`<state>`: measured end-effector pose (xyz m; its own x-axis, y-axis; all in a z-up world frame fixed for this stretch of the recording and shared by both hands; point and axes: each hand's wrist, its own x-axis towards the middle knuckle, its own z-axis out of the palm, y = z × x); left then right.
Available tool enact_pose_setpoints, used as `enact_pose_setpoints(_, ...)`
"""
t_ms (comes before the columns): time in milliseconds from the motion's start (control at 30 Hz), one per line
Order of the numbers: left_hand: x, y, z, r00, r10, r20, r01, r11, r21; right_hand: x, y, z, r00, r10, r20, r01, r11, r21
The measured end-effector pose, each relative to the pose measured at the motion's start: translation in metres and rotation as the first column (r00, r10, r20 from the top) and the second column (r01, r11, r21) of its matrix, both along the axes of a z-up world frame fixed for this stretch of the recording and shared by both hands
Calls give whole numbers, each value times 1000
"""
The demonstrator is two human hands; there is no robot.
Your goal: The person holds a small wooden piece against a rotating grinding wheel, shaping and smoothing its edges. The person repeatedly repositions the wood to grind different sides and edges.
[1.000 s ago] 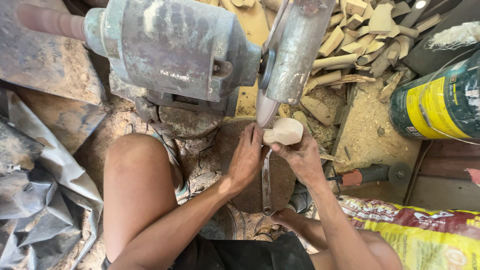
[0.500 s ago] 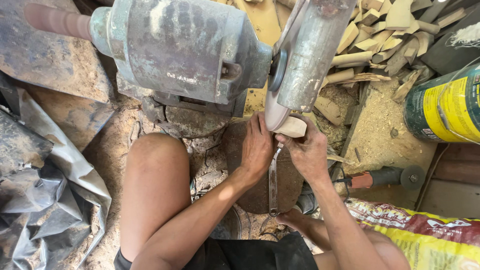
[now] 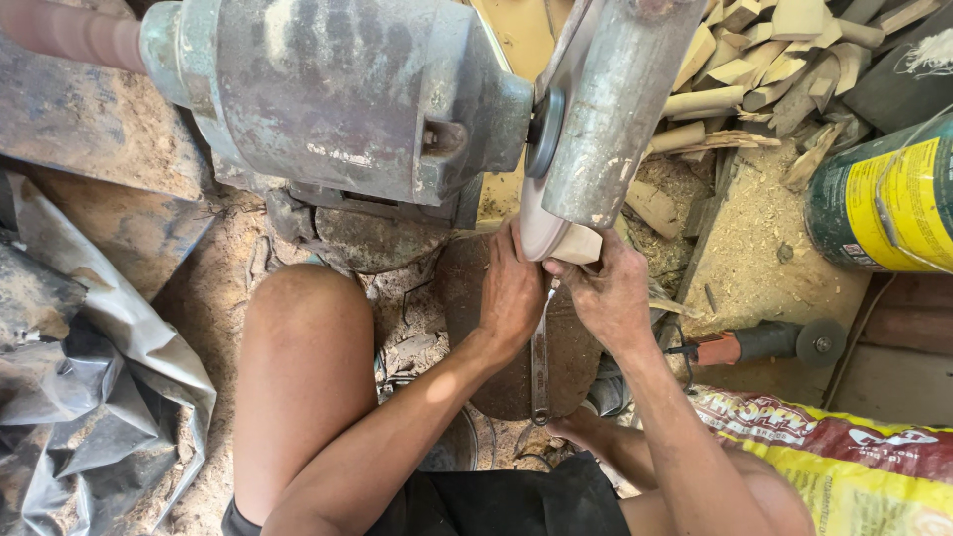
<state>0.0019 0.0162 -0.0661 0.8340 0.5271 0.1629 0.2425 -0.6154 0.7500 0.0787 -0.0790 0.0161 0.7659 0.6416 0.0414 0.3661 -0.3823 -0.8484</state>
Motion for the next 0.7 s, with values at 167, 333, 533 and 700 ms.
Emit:
enact_pose_setpoints(167, 5, -9, 0, 1000, -14, 7, 15, 992, -125, 4, -2, 6, 998, 36, 43, -32, 995, -93)
enact_pose_setpoints(333, 8, -23, -8, 997, -18, 72, 36, 966, -257, 7, 1, 18, 996, 82, 42, -73, 982, -172)
enact_pose_setpoints(533, 20, -44, -13, 995, -99, -30, 73, 880, -470, 8, 1, 43, 961, 162, 225, -92, 952, -293)
enact_pose_setpoints(700, 25, -61, -5, 994, -109, 1, 83, 753, -653, 8, 1, 57, 941, 216, 262, -101, 915, -390)
